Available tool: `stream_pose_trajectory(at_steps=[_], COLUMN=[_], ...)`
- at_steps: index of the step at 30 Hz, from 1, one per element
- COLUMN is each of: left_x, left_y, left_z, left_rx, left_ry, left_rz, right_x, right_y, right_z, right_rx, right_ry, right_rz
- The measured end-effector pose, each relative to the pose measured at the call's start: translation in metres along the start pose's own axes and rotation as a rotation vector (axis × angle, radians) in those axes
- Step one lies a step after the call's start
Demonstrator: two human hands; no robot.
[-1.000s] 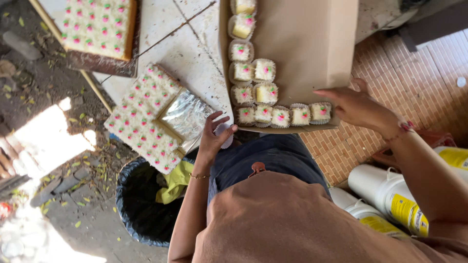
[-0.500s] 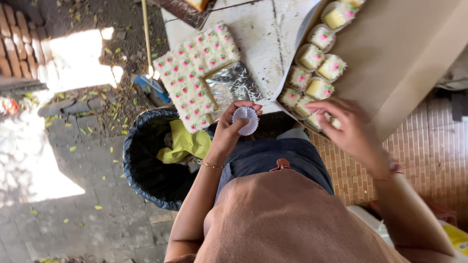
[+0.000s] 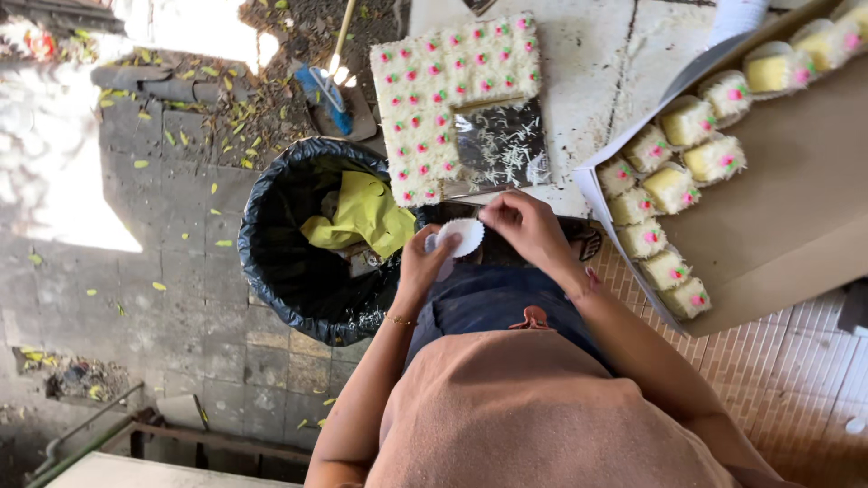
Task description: The person picks up square cake pieces by hand, places each piece into a paper liner, and then sets them inside a cardboard box. They discard scraps into a nearby trash bin.
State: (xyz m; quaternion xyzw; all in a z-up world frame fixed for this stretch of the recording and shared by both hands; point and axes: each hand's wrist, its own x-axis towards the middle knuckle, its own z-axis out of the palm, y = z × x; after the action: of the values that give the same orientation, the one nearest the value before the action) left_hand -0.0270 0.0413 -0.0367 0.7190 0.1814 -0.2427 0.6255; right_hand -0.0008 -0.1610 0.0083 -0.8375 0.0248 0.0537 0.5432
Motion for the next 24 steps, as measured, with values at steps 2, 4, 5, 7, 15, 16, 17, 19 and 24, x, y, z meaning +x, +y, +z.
stream_pose_trajectory(at_steps=[2,4,5,7,15,16,17,19,24], left_x=[0.005,0.01,0.014,0.018,0.024,0.025,0.027,0.028,0.037], left_y=[-0.017,-0.035,-0.044,-0.054,-0.08,-0.079,-0.078,-0.07,-0.064], left_z=[-0.013,-0.022,-0.024,-0.027,-0.03,-0.032,-0.033,-0.032,-0.023], left_rx=[-0.062,-0.12,-0.185,-0.253,-0.44,-0.44,-0.479,-0.519,-0.599], left_ry=[0.066,0.129,0.155,0.185,0.268,0.27,0.273,0.275,0.315], left_rz=[0.0,0.005,0.018,0.035,-0.047,-0.045,-0.068,-0.088,-0.086], right_x=[0.022,0.043,0.054,0.07,0.076,0.073,0.07,0.069,0.072], right_y=[0.04,0.074,0.087,0.098,0.109,0.105,0.101,0.102,0.121], right_z=[0.023,0.047,0.058,0.072,0.076,0.08,0.082,0.088,0.095], right_rx=[-0.028,-0.055,-0.14,-0.226,-0.38,-0.379,-0.35,-0.324,-0.289], right_ry=[-0.006,-0.007,0.022,0.048,0.174,0.174,0.157,0.143,0.253], right_rz=[0.004,0.007,0.065,0.114,-0.018,-0.021,0.005,0.029,0.059])
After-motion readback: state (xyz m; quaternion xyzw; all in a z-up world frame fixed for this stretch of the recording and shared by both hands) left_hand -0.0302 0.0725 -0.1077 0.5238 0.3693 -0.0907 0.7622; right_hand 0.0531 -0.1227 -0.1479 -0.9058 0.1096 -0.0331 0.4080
